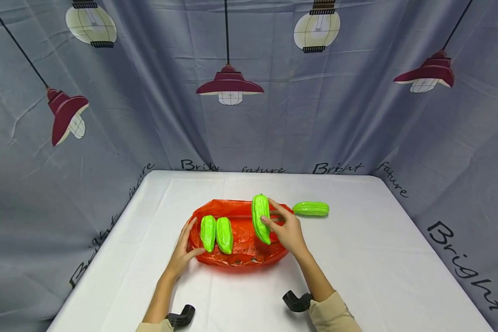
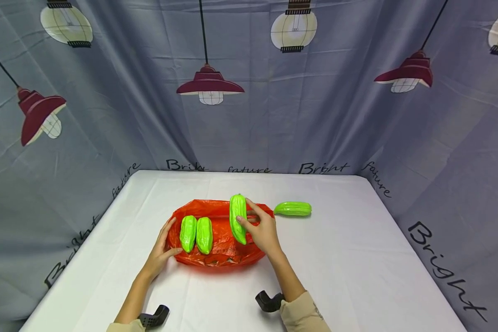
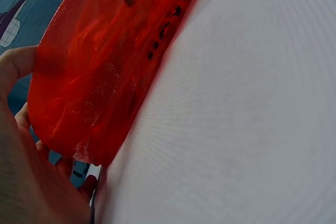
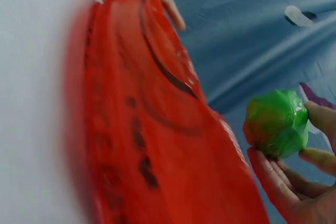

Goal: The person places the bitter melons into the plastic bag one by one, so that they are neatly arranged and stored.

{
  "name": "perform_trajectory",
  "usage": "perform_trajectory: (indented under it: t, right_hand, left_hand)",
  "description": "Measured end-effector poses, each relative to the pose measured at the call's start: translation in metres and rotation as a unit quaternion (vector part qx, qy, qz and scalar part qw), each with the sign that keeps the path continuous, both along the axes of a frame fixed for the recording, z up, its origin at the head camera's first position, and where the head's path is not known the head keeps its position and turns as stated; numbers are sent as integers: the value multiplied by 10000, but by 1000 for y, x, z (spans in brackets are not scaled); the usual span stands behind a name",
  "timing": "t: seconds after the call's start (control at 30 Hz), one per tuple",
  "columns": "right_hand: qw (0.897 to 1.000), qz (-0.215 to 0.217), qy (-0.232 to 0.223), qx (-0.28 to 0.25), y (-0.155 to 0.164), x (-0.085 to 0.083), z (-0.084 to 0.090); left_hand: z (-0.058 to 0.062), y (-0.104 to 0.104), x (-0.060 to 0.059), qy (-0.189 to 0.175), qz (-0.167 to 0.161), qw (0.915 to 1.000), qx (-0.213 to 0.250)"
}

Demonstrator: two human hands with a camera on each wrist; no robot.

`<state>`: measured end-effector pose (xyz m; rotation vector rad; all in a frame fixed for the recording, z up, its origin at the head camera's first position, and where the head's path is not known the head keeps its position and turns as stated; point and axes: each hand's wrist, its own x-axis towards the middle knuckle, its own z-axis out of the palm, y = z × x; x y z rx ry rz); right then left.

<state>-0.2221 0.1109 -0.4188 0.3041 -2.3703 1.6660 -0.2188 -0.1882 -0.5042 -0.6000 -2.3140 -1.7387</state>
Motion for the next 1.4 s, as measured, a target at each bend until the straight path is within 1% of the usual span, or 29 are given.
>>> perform_trajectory:
  t: [0.1, 0.17, 0.37, 0.5, 0.6, 0.67, 0.9, 1.03, 1.27, 1.4]
  right_hand:
    - [9997, -78, -225, 108, -9, -12, -19]
    - [9993, -95, -285, 212, -14, -20, -33]
    - [9961, -156, -379, 784, -29, -27, -49]
    - [9942, -70, -510, 944, -37, -28, -54]
    - [9939, 8, -585, 940, -42, -29, -57]
    - [9931, 47, -577, 1020, -44, -30, -59]
    - [9873, -15, -751, 1396, -50, -31, -68]
    - [9858, -2, -808, 1469, -53, -33, -72]
    - [9864, 200, -789, 1427, -57, -34, -77]
    - [9857, 235, -794, 1467, -57, -33, -78]
  left_hand:
    - [0, 0, -1, 26, -6, 10000, 16]
    - [-1, -1, -1, 44, -5, 10000, 26]
    - [-1, -1, -1, 35, -5, 10000, -45]
    - [-1, -2, 0, 56, -20, 10000, -43]
    - [-1, -2, 0, 101, -44, 9999, -30]
    - [-1, -1, 0, 108, -52, 9999, -6]
    - [-1, -1, 1, 52, -40, 9999, 76]
    - [-1, -1, 1, 67, -43, 9999, 72]
    - [1, 0, 1, 53, -75, 9999, 94]
    - [2, 1, 2, 48, -85, 9999, 94]
